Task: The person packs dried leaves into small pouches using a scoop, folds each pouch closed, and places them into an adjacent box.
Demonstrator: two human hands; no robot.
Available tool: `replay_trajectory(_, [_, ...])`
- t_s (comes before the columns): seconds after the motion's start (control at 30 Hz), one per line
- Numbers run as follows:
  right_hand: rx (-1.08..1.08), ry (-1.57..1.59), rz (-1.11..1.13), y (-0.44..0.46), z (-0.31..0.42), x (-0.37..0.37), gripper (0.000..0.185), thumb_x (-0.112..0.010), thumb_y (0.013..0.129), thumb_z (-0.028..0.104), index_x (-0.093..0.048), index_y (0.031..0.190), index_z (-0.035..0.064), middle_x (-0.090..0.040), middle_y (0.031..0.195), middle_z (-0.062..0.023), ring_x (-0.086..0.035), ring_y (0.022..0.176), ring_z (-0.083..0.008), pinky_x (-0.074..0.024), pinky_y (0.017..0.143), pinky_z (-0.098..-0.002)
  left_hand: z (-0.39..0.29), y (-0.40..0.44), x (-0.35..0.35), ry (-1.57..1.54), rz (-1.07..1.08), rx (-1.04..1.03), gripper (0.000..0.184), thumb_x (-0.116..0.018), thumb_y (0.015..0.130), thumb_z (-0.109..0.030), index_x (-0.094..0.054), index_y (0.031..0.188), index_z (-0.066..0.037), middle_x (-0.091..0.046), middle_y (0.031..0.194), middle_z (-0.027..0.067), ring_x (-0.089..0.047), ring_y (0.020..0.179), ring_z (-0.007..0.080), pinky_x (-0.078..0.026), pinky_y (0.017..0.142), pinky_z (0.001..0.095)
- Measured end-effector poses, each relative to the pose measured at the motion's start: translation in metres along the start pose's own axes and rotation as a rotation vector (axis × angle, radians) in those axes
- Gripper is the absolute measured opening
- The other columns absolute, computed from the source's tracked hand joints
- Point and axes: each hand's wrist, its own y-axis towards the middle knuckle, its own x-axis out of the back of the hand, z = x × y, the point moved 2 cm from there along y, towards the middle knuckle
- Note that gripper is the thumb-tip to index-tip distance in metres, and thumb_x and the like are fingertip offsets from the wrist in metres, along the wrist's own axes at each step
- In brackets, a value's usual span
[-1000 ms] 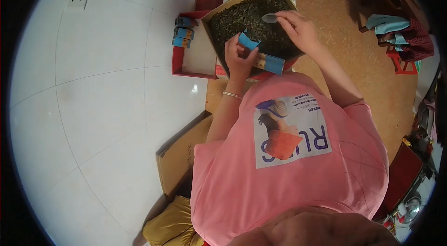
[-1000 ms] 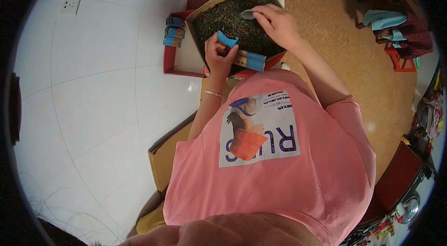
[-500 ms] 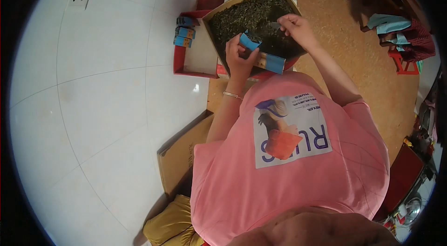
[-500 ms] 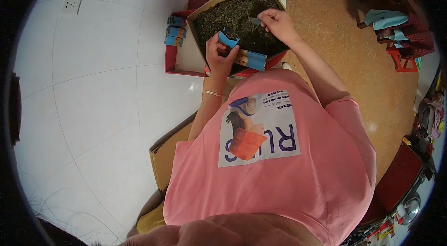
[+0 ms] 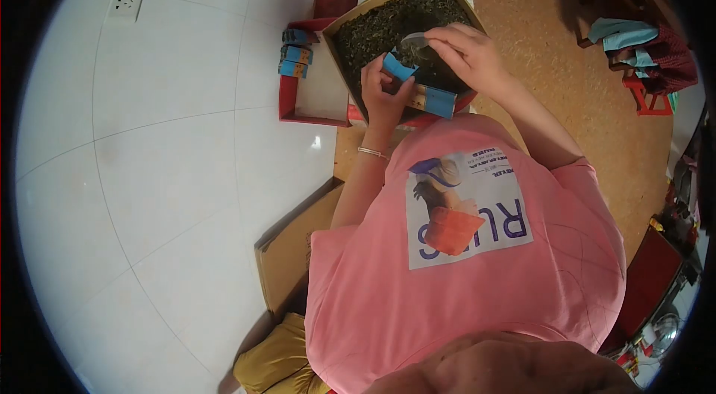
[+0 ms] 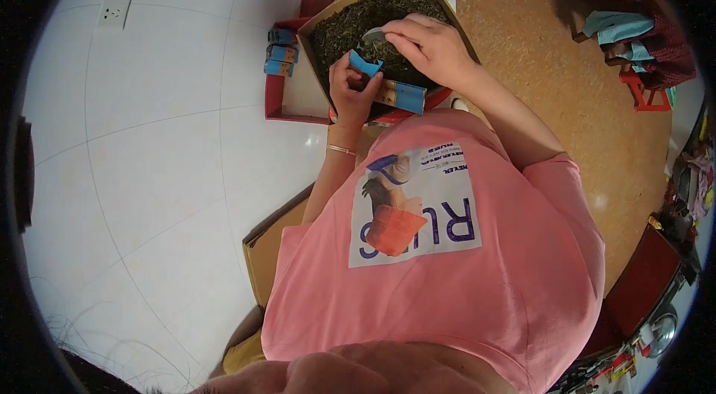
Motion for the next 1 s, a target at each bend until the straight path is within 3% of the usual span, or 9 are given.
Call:
replay_trajectory(0.17, [0.101,-0.051,0.071,-0.002,0.000,-0.007,0.017,-0.070,0.092,0.015,-0.072,0.108,0.0102,-0.069,0.095,-0.0090,-0.068,0.085,-0.0290,-0.0554,0.072,-0.0371,0.000,-0.002,-0.002,0.010,-0.021,-0.046,0.071,-0.088,0.066,-0.008,-0.059,0.130,-0.005,-0.062,0.113,0.0090,-0.055,0.085,0.0212,-0.049,0.074,0.0308])
replay_trajectory(0.23, [0.145,-0.103,0.191,-0.006,0.003,-0.017,0.018,-0.071,0.090,0.021,-0.072,0.106,0.0138,-0.068,0.094,-0.0064,-0.068,0.085,-0.0282,-0.0566,0.072,-0.0374,-0.003,-0.003,-0.002,-0.009,0.013,0.049,0.071,-0.088,0.066,-0.009,-0.059,0.131,-0.005,-0.061,0.112,0.0083,-0.055,0.084,0.0199,-0.049,0.073,0.0303])
replay_trajectory(0.4, [0.210,-0.116,0.076,0.004,0.011,-0.008,0.018,-0.072,0.089,0.020,-0.072,0.105,0.0120,-0.067,0.093,-0.0056,-0.068,0.084,-0.0270,-0.0571,0.070,-0.0371,-0.004,-0.001,0.002,0.002,-0.001,0.046,0.069,-0.087,0.067,-0.009,-0.060,0.130,-0.004,-0.060,0.110,0.0076,-0.054,0.081,0.0177,-0.049,0.071,0.0286])
replay_trajectory(0.47, [0.204,-0.133,0.108,0.005,0.011,-0.005,0.020,-0.073,0.088,0.013,-0.072,0.108,0.0097,-0.070,0.097,-0.0076,-0.069,0.089,-0.0286,-0.0570,0.076,-0.0373,-0.006,0.000,0.002,-0.015,-0.003,0.082,0.069,-0.087,0.067,-0.009,-0.060,0.130,-0.004,-0.059,0.109,0.0075,-0.054,0.081,0.0171,-0.049,0.070,0.0281])
replay_trajectory(0.6, [0.239,-0.155,0.217,0.003,0.006,-0.015,0.019,-0.073,0.088,0.017,-0.072,0.107,0.0122,-0.068,0.093,-0.0062,-0.068,0.084,-0.0275,-0.0571,0.071,-0.0366,-0.011,0.006,0.002,-0.041,-0.004,0.049,0.069,-0.087,0.067,-0.007,-0.060,0.130,-0.004,-0.057,0.105,0.0069,-0.053,0.079,0.0160,-0.048,0.070,0.0275])
replay_trajectory(0.73, [-0.021,0.106,0.015,0.008,0.008,0.010,0.017,-0.070,0.094,0.010,-0.072,0.110,0.0047,-0.070,0.095,-0.0106,-0.067,0.082,-0.0243,-0.0532,0.072,-0.0324,-0.018,0.025,0.019,-0.074,-0.057,0.044,0.068,-0.088,0.066,-0.004,-0.060,0.127,-0.004,-0.055,0.102,0.0049,-0.053,0.079,0.0138,-0.048,0.069,0.0259])
replay_trajectory(0.77, [-0.062,0.119,-0.028,0.007,0.001,0.014,0.018,-0.067,0.097,0.010,-0.072,0.113,0.0045,-0.070,0.094,-0.0072,-0.065,0.082,-0.0168,-0.0506,0.071,-0.0278,-0.025,0.030,0.024,-0.122,-0.069,0.062,0.066,-0.089,0.068,-0.005,-0.058,0.127,-0.005,-0.055,0.101,0.0030,-0.054,0.081,0.0109,-0.048,0.070,0.0242])
replay_trajectory(0.9, [-0.289,0.288,-0.137,-0.004,-0.018,0.020,0.019,-0.066,0.100,0.014,-0.073,0.117,0.0057,-0.067,0.093,-0.0002,-0.060,0.083,-0.0067,-0.0481,0.071,-0.0222,-0.029,0.035,0.020,-0.375,-0.136,0.195,0.066,-0.088,0.071,-0.006,-0.057,0.129,-0.005,-0.055,0.100,0.0018,-0.054,0.082,0.0088,-0.049,0.071,0.0246])
replay_trajectory(1.0, [-0.310,0.293,-0.130,-0.010,-0.023,0.021,0.020,-0.066,0.101,0.014,-0.073,0.117,0.0058,-0.066,0.093,0.0000,-0.060,0.082,-0.0067,-0.0481,0.071,-0.0217,-0.011,0.035,0.012,-0.336,-0.043,0.209,0.067,-0.088,0.073,-0.009,-0.055,0.132,-0.005,-0.055,0.099,0.0019,-0.055,0.082,0.0088,-0.049,0.072,0.0241])
